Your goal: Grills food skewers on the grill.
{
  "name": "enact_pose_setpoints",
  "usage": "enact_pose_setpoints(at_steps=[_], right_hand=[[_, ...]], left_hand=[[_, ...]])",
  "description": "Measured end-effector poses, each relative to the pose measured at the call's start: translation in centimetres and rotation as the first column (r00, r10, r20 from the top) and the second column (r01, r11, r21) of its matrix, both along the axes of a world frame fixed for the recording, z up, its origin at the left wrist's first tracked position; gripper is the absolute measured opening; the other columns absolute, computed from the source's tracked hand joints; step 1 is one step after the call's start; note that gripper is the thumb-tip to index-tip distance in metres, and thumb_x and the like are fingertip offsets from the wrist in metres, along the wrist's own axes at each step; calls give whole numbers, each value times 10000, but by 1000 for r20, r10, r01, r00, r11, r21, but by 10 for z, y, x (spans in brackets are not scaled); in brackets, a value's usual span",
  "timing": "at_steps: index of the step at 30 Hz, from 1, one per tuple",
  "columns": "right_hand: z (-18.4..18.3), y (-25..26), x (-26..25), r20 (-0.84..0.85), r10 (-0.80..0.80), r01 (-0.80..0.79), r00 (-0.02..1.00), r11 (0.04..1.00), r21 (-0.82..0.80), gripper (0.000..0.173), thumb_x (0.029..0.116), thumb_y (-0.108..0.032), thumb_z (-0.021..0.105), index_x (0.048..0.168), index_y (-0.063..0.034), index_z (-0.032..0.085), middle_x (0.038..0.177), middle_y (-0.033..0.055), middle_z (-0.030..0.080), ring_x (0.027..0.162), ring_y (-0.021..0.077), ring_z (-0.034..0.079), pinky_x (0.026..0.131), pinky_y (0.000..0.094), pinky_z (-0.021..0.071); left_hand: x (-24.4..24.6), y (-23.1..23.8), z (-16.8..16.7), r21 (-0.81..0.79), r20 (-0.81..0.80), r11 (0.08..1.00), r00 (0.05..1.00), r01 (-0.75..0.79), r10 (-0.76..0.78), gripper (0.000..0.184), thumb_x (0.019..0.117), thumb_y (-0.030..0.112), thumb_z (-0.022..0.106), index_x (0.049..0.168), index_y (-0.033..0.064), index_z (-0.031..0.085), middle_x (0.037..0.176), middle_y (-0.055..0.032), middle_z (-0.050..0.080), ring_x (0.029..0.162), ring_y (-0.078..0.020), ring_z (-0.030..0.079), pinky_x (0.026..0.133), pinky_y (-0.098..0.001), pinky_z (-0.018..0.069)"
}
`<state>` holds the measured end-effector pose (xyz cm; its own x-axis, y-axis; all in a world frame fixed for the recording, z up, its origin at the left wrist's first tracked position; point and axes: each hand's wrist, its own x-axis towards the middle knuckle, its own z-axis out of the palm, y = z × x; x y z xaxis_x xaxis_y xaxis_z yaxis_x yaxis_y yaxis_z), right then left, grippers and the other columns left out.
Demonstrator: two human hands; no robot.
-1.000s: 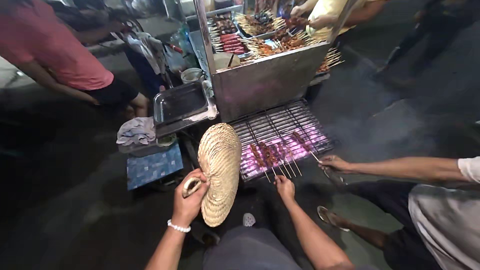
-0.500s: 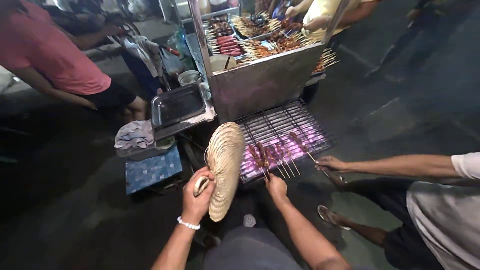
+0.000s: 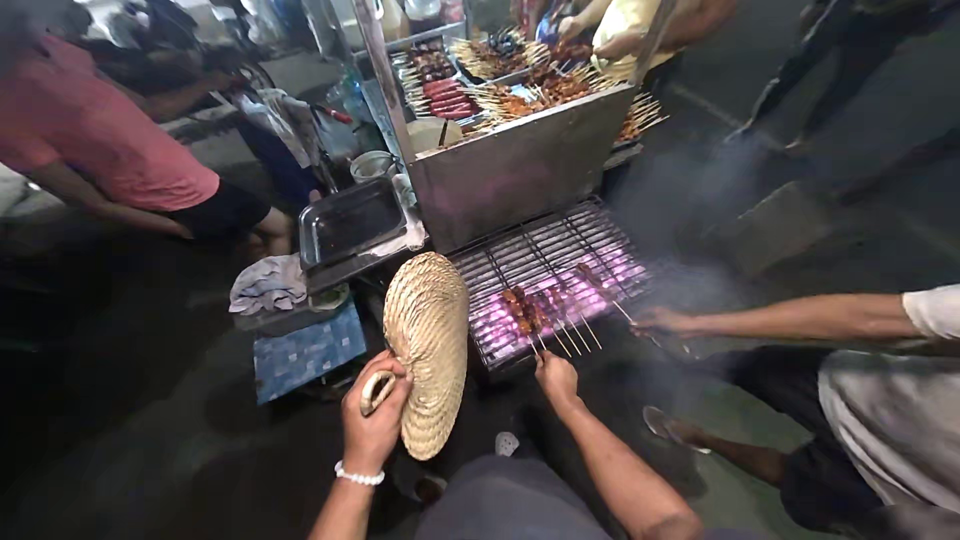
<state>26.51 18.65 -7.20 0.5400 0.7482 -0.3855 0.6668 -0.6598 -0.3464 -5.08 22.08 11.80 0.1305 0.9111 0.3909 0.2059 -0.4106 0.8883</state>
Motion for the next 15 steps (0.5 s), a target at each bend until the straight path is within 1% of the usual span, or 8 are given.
enact_pose_setpoints(at_steps=[4, 6, 9, 12, 14, 15], right_hand=[[-1, -4, 2, -10, 20, -20, 1000, 1000, -20, 374, 1078, -360, 441, 1240, -161, 713, 1153, 129, 754, 1088, 347, 718, 896, 582, 556], [-3, -9, 2, -13, 25, -25, 1000, 999, -23, 383, 1082, -357, 431, 1251, -153, 706, 1154, 135, 752, 1091, 351, 717, 895, 583, 554], [-7, -15, 2, -9, 4, -4, 1000, 1000, -5, 378, 1083, -337, 428, 1253, -140, 703, 1159, 134, 751, 1087, 345, 718, 890, 574, 558], [-10, -16, 1, 5, -13, 13, 1000, 1000, 22, 378, 1085, -328, 422, 1232, -130, 707, 1161, 132, 750, 1073, 341, 723, 876, 574, 562], [-9, -16, 3, -5, -4, 4, 1000, 1000, 15, 389, 1088, -339, 411, 1235, -131, 706, 1177, 132, 744, 1083, 340, 719, 884, 571, 561], [-9, -16, 4, -12, -3, 3, 1000, 1000, 8, 397, 1089, -353, 408, 1241, -137, 706, 1180, 129, 744, 1084, 337, 719, 887, 568, 561]], left_hand=[[-2, 6, 4, -26, 85, 999, 996, 43, -40, 163, 775, 16, 775, 900, 91, 702, 1029, -20, 716, 1049, -149, 666, 949, -310, 561], [-3, 9, 5, -15, 89, 999, 995, 44, -43, 175, 771, 8, 767, 908, 95, 702, 1030, -9, 715, 1041, -138, 665, 946, -299, 559], [0, 9, 7, -15, 75, 999, 997, 35, -34, 195, 772, 2, 761, 932, 97, 700, 1042, -4, 714, 1064, -137, 661, 970, -304, 551], [8, 9, 8, -50, 93, 996, 993, 75, -70, 190, 758, 10, 779, 906, 104, 705, 1037, -12, 723, 1053, -142, 671, 951, -298, 562], [13, 12, 7, -69, 100, 992, 990, 107, -100, 182, 758, 7, 783, 892, 99, 702, 1024, -20, 720, 1020, -141, 674, 914, -289, 570], [15, 14, 6, -61, 87, 992, 991, 107, -102, 176, 763, 5, 777, 893, 97, 701, 1026, -18, 717, 1022, -139, 670, 916, -285, 566]])
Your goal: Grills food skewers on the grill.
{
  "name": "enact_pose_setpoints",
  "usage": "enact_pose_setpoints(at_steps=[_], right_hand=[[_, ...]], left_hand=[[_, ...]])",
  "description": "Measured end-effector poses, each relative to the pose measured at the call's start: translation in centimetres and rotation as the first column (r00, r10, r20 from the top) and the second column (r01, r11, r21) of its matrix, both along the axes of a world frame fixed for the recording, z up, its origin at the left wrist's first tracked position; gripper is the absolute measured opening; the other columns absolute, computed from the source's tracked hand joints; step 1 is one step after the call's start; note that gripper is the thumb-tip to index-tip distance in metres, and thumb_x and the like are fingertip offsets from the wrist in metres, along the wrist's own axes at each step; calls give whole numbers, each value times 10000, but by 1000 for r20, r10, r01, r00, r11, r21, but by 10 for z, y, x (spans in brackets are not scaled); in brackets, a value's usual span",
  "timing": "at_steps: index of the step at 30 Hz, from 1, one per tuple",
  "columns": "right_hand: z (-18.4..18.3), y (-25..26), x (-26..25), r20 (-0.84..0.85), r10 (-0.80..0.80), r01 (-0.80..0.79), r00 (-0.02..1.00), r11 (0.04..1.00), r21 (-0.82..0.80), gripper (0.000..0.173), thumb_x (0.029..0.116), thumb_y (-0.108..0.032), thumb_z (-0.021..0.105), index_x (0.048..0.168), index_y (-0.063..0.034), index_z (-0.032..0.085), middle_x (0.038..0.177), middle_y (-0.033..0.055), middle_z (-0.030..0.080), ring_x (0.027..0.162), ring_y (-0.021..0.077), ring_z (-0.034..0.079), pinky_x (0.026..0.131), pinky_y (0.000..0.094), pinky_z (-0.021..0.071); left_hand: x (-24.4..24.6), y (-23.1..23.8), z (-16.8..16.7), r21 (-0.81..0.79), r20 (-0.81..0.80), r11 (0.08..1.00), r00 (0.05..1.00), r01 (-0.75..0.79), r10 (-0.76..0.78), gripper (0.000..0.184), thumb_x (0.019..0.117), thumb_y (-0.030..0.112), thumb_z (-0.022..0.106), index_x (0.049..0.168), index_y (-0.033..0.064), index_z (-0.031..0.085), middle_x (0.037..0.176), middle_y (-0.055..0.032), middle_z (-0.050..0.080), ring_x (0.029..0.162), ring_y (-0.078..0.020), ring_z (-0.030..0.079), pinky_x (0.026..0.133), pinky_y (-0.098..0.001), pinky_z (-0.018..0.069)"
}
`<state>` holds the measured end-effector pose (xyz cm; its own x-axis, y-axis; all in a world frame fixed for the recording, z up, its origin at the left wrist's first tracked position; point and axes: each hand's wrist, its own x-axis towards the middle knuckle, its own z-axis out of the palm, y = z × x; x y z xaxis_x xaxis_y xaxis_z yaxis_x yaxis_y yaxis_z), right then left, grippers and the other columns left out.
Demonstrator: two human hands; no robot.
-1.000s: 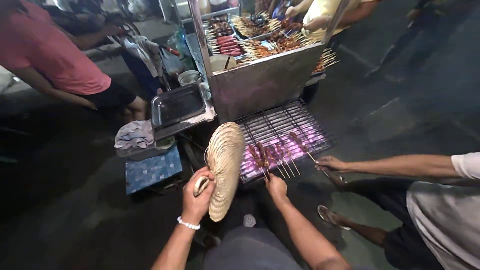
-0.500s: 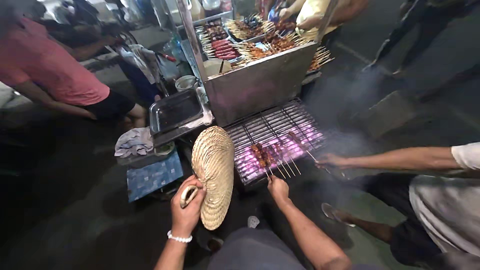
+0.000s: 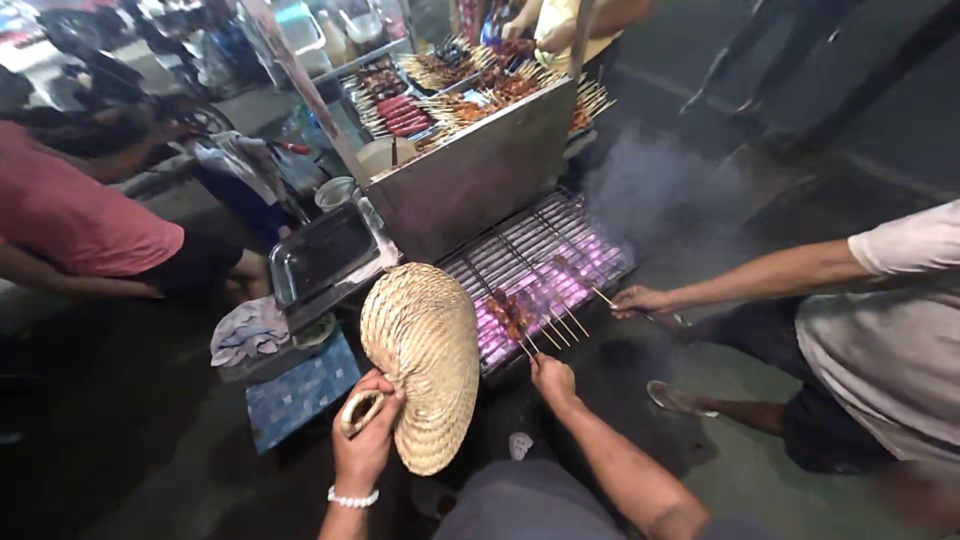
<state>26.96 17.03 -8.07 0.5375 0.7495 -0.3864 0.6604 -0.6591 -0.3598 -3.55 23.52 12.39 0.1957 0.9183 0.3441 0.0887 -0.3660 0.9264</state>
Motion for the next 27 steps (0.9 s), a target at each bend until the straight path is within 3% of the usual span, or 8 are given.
enact_pose_setpoints(at_steps=[4, 9, 12, 14, 19, 22, 24, 27], right_hand=[[4, -10, 6, -36, -12, 11, 999, 1000, -14, 456, 1081, -456, 407, 1249, -152, 702, 1163, 122, 750, 1091, 339, 717, 902, 569, 558], [10, -36, 17, -98, -120, 136, 988, 975, 177, 431, 1072, -436, 466, 1262, -136, 710, 1103, 139, 764, 1045, 350, 731, 894, 583, 559], [20, -55, 26, -144, -182, 218, 973, 931, 292, 398, 1072, -378, 501, 1293, -111, 697, 1130, 145, 757, 1047, 346, 729, 926, 581, 554], [31, -68, 27, -139, -215, 253, 967, 879, 403, 382, 1062, -343, 537, 1288, -82, 701, 1082, 145, 762, 969, 327, 741, 888, 556, 573], [92, -83, -3, -166, -200, 257, 966, 646, 719, 402, 978, -328, 681, 1293, -80, 707, 1135, 117, 742, 891, 221, 727, 806, 416, 613], [145, -75, -43, -319, 54, 216, 946, 630, 746, 731, 893, -426, 780, 1508, -120, 530, 1521, 125, 539, 1304, 215, 603, 966, 392, 584], [174, -67, -75, -409, 292, 165, 864, 604, 780, 968, 830, -415, 845, 1594, -64, 366, 1646, 162, 358, 1438, 230, 477, 1041, 408, 548], [204, -69, -118, -406, 363, 209, 839, 474, 856, 702, 839, -204, 851, 1409, 67, 543, 1366, 158, 642, 1221, 124, 633, 1074, 312, 523]], left_hand=[[6, 7, -6, 186, -173, 981, 982, -47, 80, 128, 809, 52, 698, 935, 29, 700, 1128, -96, 713, 1190, -186, 642, 1057, -326, 517], [26, 18, -3, -55, 2, 972, 973, 229, -229, 176, 760, 32, 792, 890, 125, 717, 1037, 8, 734, 1044, -122, 679, 948, -290, 566], [36, 38, -2, 38, -181, 990, 975, 135, -126, 175, 771, -7, 707, 941, 24, 679, 1086, -63, 710, 1075, -126, 665, 946, -280, 558], [43, 46, -1, 195, -384, 971, 922, 137, -53, 195, 803, 50, 672, 979, -28, 701, 1198, -175, 696, 1204, -226, 643, 1031, -367, 523], [67, 45, 8, 72, -335, 960, 913, 270, -231, 176, 805, 13, 701, 981, 5, 694, 1104, -91, 713, 1083, -146, 670, 947, -322, 560], [67, 32, 13, 253, -485, 881, 840, 399, -242, 193, 829, 65, 691, 1013, 25, 733, 1197, -165, 707, 1179, -270, 665, 1011, -455, 545], [61, 10, 21, 97, -402, 817, 773, 568, -490, 357, 815, 65, 745, 1166, 11, 705, 1275, -141, 682, 1177, -200, 664, 1003, -375, 559], [30, -14, 23, -153, -23, 537, 540, 830, -841, 648, 808, -87, 680, 1432, -42, 513, 1488, -159, 534, 1263, -235, 624, 1037, -388, 568]])
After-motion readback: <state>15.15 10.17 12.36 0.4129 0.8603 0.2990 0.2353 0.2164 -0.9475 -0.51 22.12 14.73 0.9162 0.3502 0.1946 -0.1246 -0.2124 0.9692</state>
